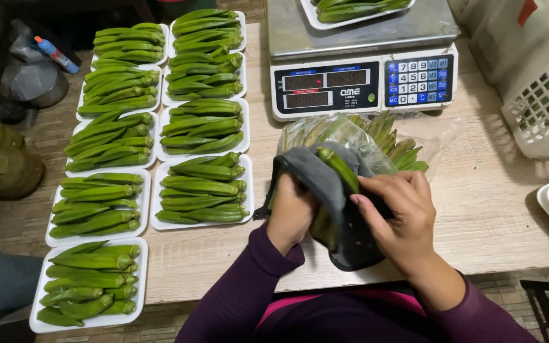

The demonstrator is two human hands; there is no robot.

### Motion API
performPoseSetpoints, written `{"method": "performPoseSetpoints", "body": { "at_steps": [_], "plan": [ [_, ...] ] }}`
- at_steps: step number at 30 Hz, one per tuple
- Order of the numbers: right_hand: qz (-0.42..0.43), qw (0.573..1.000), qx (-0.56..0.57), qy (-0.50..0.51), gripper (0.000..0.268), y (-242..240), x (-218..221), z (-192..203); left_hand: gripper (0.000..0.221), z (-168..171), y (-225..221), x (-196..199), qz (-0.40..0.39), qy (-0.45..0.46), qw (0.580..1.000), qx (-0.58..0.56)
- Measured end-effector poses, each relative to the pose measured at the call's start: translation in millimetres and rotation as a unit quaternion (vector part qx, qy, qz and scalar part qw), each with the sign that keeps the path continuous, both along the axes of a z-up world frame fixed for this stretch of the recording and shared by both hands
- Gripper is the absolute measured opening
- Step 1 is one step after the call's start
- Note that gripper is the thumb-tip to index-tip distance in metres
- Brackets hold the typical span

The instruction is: Weighing and bagging fresh okra pods using a digital scale

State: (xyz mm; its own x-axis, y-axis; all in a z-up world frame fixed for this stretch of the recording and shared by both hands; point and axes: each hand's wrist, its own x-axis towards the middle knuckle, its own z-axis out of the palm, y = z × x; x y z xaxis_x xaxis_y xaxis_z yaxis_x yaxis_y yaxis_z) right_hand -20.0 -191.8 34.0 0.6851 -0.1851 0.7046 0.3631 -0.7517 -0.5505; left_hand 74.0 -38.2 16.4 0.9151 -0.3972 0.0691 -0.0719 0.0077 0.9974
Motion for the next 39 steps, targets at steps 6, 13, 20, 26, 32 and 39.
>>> {"method": "performPoseSetpoints", "body": {
  "at_steps": [6, 13, 20, 26, 32, 39],
  "plan": [
    [0.007, 1.0, 0.003, 0.018, 0.019, -8, 2, -8, 0.027, 1, -2, 0, 0.005, 0.005, 1.0, 0.01],
    [0.049, 0.984, 0.014, 0.168, 0.022, -37, 1, -21, 0.027, 4, 2, 2, 0.009, 0.011, 1.0, 0.021],
    [0.037, 0.984, 0.129, 0.117, 0.03, -39, -10, 5, 0.027, 6, 2, 4, 0.016, 0.017, 0.999, 0.032],
    [0.048, 0.993, 0.037, 0.103, 0.04, -16, -11, 15, 0.027, 6, -1, 1, 0.01, 0.02, 0.999, 0.046],
    [0.046, 0.969, 0.184, 0.159, 0.025, -22, -8, 0, 0.027, 8, 0, 2, 0.015, 0.023, 0.998, 0.058],
    [0.075, 0.939, 0.268, 0.204, 0.027, -24, -8, 3, 0.027, 10, -2, 1, 0.016, 0.024, 0.997, 0.069]
  ]
}}
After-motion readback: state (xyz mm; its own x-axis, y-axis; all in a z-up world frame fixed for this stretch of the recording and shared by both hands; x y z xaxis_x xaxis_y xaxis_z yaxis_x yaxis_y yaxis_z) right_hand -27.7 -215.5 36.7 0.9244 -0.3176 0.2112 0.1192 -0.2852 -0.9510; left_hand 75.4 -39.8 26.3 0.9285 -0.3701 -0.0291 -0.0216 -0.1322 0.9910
